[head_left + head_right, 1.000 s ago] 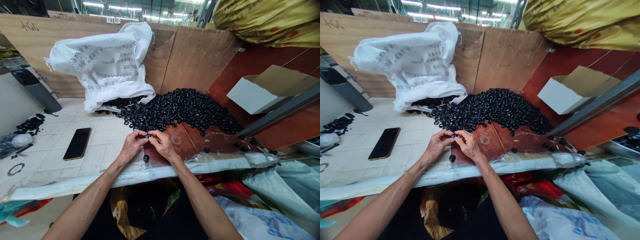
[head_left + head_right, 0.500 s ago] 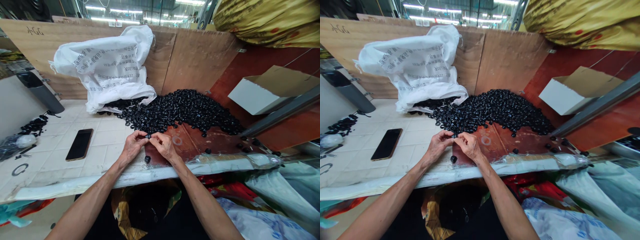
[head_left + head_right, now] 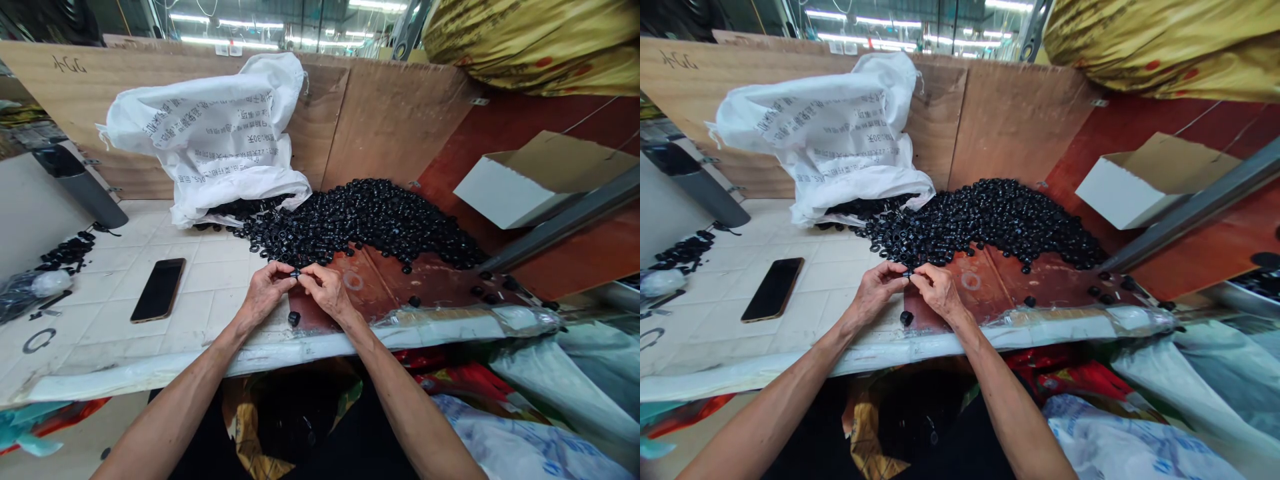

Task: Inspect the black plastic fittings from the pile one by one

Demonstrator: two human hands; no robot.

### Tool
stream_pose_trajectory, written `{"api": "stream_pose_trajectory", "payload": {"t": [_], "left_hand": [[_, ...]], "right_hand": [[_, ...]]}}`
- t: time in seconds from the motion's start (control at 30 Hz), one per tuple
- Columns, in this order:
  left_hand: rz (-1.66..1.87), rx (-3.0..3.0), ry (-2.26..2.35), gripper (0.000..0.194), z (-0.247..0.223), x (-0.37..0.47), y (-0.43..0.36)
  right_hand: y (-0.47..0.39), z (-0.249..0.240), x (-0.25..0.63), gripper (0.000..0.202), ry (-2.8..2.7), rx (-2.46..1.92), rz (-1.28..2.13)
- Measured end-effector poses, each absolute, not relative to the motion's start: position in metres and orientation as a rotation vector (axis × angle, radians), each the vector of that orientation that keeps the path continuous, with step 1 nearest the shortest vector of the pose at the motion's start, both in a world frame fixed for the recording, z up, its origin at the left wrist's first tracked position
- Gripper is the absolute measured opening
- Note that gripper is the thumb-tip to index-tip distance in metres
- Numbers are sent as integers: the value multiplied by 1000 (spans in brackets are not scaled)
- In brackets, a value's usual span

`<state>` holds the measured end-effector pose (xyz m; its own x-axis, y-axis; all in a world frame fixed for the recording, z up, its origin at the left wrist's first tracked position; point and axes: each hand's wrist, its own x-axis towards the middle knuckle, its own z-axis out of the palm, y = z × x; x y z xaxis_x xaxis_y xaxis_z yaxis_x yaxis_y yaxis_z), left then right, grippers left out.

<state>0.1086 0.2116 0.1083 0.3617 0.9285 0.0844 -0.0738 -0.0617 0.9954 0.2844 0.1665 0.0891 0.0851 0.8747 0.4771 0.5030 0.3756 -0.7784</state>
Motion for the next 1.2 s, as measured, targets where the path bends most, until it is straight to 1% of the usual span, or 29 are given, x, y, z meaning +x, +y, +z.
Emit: {"api": "stream_pose_trajectory", "payload": {"t": [0.07,0.17,0.27,0.37,0.57,0.73,0.87,0.93,1.03,1.1,1.2], "left_hand": [[1003,1369,853,31,108,109,212],[1006,1386,867,30,109,109,212],[998,1395,862,30,110,109,212],[997,1387,847,29,109,108,211],[971,1316,821,32,105,107,213],[968,1333,826,32,104,107,213],[949,1306,812,32,104,107,212],[953,1346,821,29,104,107,211],[1021,1466,837,23,102,109,211],[1022,1449,851,25,102,108,211],[960,1338,862,33,101,106,212]], "right_hand": [[167,89,284,26,-1573,-1298,422],[166,90,284,18,-1577,-1268,418],[164,92,285,23,-1579,-1283,399],[164,94,285,14,-1572,-1231,431],[165,93,284,12,-1517,-1238,497],[164,92,284,15,-1513,-1250,634],[164,92,283,15,-1496,-1212,610],[165,91,282,14,-1478,-1251,656],[167,88,281,21,-1428,-1297,766],[168,86,281,17,-1415,-1255,760],[168,85,281,15,-1469,-1177,685]]}}
